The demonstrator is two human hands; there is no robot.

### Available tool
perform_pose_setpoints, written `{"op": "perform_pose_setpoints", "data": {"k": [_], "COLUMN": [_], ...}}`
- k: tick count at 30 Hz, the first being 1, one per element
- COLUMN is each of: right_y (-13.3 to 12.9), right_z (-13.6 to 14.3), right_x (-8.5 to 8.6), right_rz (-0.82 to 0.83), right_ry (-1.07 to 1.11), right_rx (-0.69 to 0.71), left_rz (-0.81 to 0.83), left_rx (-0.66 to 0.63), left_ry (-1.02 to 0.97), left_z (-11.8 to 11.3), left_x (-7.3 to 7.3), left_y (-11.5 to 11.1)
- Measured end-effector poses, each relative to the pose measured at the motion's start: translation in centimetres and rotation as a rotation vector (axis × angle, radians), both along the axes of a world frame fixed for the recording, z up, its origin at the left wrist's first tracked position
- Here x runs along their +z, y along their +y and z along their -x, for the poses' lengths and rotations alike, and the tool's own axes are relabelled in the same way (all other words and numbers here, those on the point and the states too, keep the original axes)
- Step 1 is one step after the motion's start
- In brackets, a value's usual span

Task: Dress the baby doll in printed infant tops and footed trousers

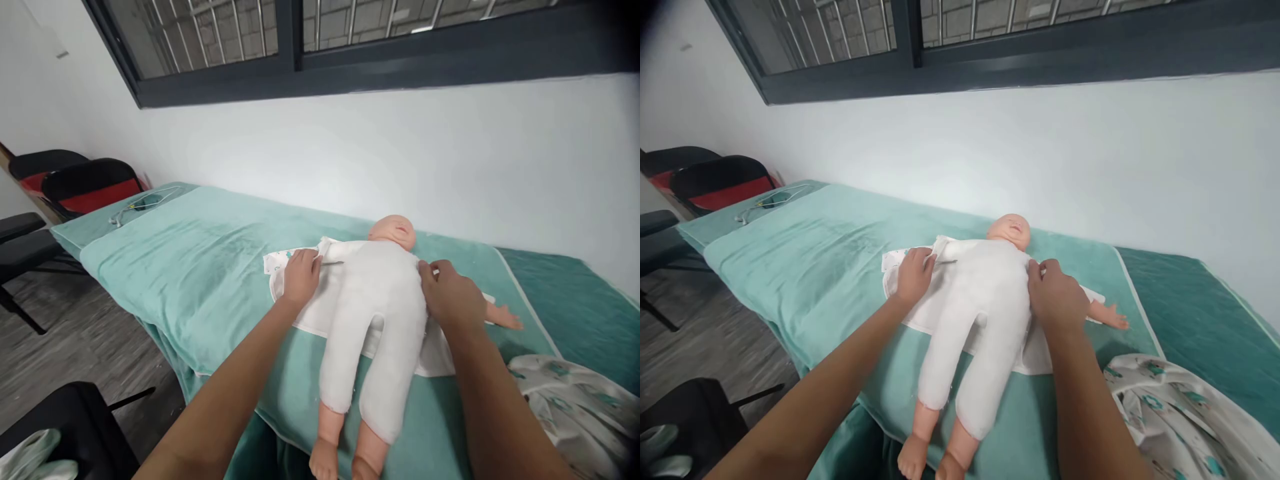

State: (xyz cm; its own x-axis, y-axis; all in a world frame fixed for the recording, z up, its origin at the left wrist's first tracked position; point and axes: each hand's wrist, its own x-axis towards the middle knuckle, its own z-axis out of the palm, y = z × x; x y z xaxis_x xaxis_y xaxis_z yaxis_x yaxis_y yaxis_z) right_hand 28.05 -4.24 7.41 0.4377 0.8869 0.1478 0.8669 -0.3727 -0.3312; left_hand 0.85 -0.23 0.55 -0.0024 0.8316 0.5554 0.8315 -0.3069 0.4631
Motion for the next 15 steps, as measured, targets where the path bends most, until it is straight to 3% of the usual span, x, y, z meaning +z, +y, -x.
{"op": "perform_pose_setpoints", "data": {"k": [3, 6, 11, 15], "right_y": [-0.1, -0.1, 0.4, 1.0], "right_z": [-0.2, -0.5, -0.2, 0.6], "right_x": [0.2, -0.1, -1.4, -2.7], "right_rz": [0.020, -0.045, -0.167, -0.231], "right_ry": [0.019, 0.177, 0.442, 0.612], "right_rx": [0.011, 0.061, 0.205, 0.326], "left_rz": [0.095, 0.154, 0.331, 0.358], "left_rx": [0.007, -0.001, 0.010, -0.005], "left_ry": [-0.084, -0.151, -0.391, -0.559], "left_z": [-1.2, -2.4, -4.0, -4.9], "left_x": [1.0, 2.0, 4.0, 5.8], "left_y": [-0.7, -0.9, 0.5, 1.8]}}
